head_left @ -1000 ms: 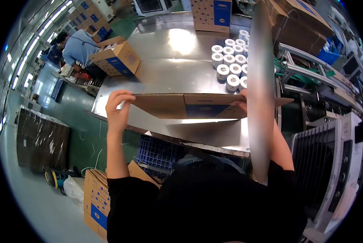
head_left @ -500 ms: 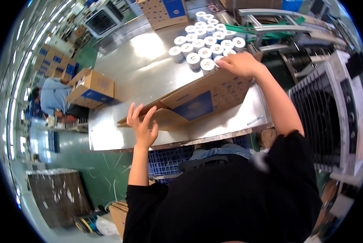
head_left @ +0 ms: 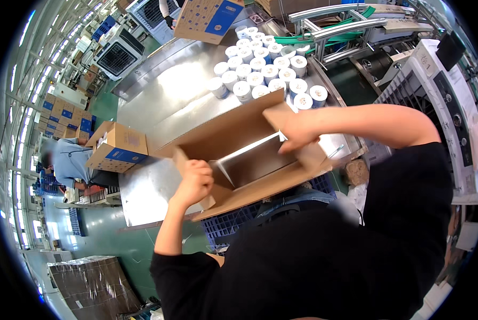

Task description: The person picks up paper rolls from a metal table and places them into cardboard boxes, repeating the process of opening new boxes and filling them with the rolls.

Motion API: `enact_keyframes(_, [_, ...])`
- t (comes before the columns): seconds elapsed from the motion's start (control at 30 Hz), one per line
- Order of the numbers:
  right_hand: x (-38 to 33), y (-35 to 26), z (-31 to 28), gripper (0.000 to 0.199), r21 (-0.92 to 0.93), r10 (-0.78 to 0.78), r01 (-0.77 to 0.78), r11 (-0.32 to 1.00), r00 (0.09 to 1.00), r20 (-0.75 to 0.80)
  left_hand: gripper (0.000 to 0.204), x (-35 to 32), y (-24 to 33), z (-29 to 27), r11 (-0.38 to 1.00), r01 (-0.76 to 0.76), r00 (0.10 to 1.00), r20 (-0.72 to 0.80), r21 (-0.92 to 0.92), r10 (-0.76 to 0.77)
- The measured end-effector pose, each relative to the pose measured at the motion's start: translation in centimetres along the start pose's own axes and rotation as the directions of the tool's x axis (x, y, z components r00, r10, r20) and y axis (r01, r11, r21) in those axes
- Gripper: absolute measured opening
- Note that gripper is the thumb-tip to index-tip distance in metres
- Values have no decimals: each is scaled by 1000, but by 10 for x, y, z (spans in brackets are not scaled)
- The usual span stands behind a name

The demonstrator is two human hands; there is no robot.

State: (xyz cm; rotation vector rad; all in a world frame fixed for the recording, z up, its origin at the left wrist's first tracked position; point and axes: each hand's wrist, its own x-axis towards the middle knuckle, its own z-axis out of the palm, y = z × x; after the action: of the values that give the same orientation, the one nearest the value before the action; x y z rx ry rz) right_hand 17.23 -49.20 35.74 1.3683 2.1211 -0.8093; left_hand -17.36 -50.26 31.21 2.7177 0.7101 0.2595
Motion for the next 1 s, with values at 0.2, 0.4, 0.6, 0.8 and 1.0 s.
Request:
enact_keyframes(0.2, [89,37,47,62,-268,-300,201,942,861,-410,35,17,-29,4,919,253,945,281,-304,-167])
enact_keyframes(0.4, [105,41,46,52,-200,-214,104,974,708,-673,43,29,63,-49,789,605,708,526,-108,-471])
enact_keyframes(0.6, [96,81,44,34,647,325,762,-43,623,-712,51,34,-25,58,820,570,817,-75,-49,-572])
enact_keyframes(0.8, [90,81,131,103,826,170,552,111,809,-563,31,73,-42,21,768,405,772,-636,496,4])
enact_keyframes(1.0, [80,59,113,106,799,177,572,187,780,-600,46,40,-80,-40,479,874,477,-44,-88,-878])
